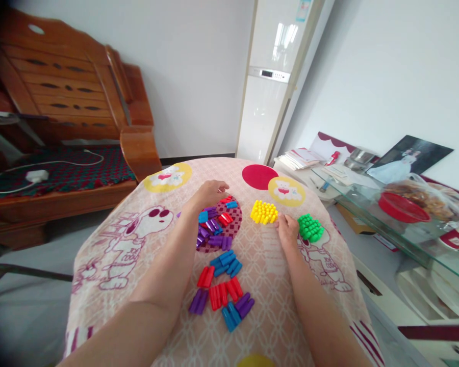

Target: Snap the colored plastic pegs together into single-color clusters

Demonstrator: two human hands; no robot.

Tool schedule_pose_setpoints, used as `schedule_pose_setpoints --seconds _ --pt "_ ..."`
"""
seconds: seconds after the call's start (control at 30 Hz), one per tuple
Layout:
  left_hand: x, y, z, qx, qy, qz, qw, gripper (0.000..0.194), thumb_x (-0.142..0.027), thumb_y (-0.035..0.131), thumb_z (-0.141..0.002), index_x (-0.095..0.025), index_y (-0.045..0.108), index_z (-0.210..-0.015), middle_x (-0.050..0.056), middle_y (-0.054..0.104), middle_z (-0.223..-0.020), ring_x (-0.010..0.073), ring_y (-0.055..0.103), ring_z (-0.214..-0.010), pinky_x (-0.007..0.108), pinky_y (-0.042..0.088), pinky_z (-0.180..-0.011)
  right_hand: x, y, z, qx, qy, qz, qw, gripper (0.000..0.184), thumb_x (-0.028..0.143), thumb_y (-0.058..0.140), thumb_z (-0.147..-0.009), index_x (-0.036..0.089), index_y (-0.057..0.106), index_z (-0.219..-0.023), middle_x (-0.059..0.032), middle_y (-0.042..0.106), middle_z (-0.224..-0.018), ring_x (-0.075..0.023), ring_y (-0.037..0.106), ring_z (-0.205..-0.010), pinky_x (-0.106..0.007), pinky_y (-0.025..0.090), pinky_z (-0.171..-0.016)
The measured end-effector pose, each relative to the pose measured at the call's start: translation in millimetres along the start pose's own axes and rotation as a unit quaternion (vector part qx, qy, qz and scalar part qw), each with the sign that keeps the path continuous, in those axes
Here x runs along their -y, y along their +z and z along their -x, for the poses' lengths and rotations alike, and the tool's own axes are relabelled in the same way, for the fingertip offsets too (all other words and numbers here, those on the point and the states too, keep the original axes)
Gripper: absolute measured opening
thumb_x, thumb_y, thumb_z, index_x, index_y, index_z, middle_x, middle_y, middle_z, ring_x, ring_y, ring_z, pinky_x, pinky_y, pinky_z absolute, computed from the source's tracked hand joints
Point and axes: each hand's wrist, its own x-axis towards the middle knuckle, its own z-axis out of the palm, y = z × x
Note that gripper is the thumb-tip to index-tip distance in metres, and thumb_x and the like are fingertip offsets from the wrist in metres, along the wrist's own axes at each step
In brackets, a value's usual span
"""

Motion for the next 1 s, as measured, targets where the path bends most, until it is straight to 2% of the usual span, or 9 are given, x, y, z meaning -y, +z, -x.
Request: schedule_pose_setpoints --seconds 0.1,0.2,0.3,0.37,0.47,0.57,0.8,0.87,1.0 --pt "-1.9 6.4 2.2 -0.029 -0.010 -0.010 0.999 0.038 -0.024 0.056 -0.088 -0.015 0.067 -0.123 0.011 0.071 -0.118 0.0232 0.066 -0.109 0.032 0.049 -0.099 0.8 -15.8 9.8 0.076 0.049 -0.099 0.991 0.051 0.065 0.053 -0.081 0.018 0.067 -0.066 -0.0080 0.071 -0.066 -0.0215 0.064 -0.060 -0.032 0.052 -0.058" --pt "0.7 24.6 1.2 -0.053 -0.045 -0.041 0.997 0.047 -0.028 0.056 -0.091 -0.016 0.057 -0.137 0.014 0.061 -0.137 0.0265 0.055 -0.128 0.038 0.042 -0.109 0.4 -34.7 25.7 0.130 0.086 -0.172 0.973 0.054 0.070 0.067 -0.071 0.016 0.073 -0.075 -0.0125 0.077 -0.083 -0.0259 0.072 -0.078 -0.038 0.058 -0.077" --pt "6.4 43.0 -2.0 -0.014 -0.113 -0.078 0.990 0.055 -0.043 0.056 -0.092 -0.024 0.051 -0.143 0.015 0.049 -0.149 0.0360 0.043 -0.138 0.056 0.038 -0.109 -2.0 -47.2 40.4 0.155 0.095 -0.206 0.962 0.057 0.071 0.074 -0.064 0.016 0.075 -0.078 -0.0142 0.077 -0.091 -0.0293 0.073 -0.094 -0.042 0.056 -0.091" --pt "9.9 49.1 -4.1 0.026 -0.133 -0.100 0.986 0.054 -0.048 0.056 -0.090 -0.025 0.055 -0.139 0.017 0.051 -0.147 0.0409 0.044 -0.136 0.063 0.037 -0.106 -4.5 -49.1 46.0 0.158 0.082 -0.208 0.962 0.057 0.071 0.073 -0.065 0.016 0.076 -0.077 -0.0143 0.078 -0.096 -0.0303 0.072 -0.099 -0.044 0.055 -0.096" --pt "11.4 49.8 -1.0 0.067 -0.091 -0.109 0.988 0.047 -0.043 0.060 -0.088 -0.021 0.063 -0.129 0.016 0.061 -0.136 0.0362 0.056 -0.123 0.052 0.044 -0.103 -9.0 -44.5 46.6 0.153 0.054 -0.196 0.967 0.055 0.071 0.068 -0.070 0.017 0.076 -0.077 -0.0135 0.078 -0.099 -0.0301 0.072 -0.099 -0.044 0.054 -0.097" --pt "8.1 49.2 19.0 0.081 -0.045 -0.109 0.990 0.039 -0.038 0.064 -0.085 -0.021 0.068 -0.120 0.011 0.067 -0.127 0.0273 0.061 -0.116 0.035 0.047 -0.099 -13.3 -37.7 40.8 0.167 0.036 -0.159 0.973 0.053 0.067 0.062 -0.076 0.017 0.076 -0.079 -0.0128 0.078 -0.093 -0.0289 0.073 -0.094 -0.042 0.054 -0.094" --pt "0.0 42.9 90.5 0.104 0.088 -0.051 0.989 0.031 -0.033 0.062 -0.086 -0.019 0.071 -0.113 0.008 0.072 -0.116 0.0245 0.065 -0.108 0.033 0.048 -0.097 -10.1 -35.5 35.3 0.185 -0.036 -0.036 0.981 0.045 0.054 0.050 -0.084 0.017 0.075 -0.078 -0.0093 0.077 -0.083 -0.0260 0.071 -0.086 -0.034 0.053 -0.080" --pt "-3.0 33.7 93.4 0.084 0.081 -0.025 0.993 0.035 -0.027 0.060 -0.086 -0.019 0.069 -0.119 0.007 0.071 -0.121 0.0232 0.064 -0.112 0.031 0.047 -0.099 -1.9 -38.0 39.5 0.182 -0.059 0.002 0.981 0.044 0.052 0.048 -0.085 0.018 0.074 -0.075 -0.0069 0.074 -0.074 -0.0247 0.069 -0.080 -0.032 0.050 -0.075" --pt "-14.6 25.0 80.5 0.007 0.006 -0.034 0.999 0.045 -0.016 0.058 -0.083 -0.017 0.065 -0.127 0.009 0.071 -0.121 0.0222 0.066 -0.109 0.030 0.048 -0.097 16.3 -39.8 49.0 0.177 -0.095 0.055 0.978 0.042 0.050 0.046 -0.083 0.019 0.062 -0.059 -0.0014 0.058 -0.055 -0.0193 0.059 -0.063 -0.028 0.040 -0.061"
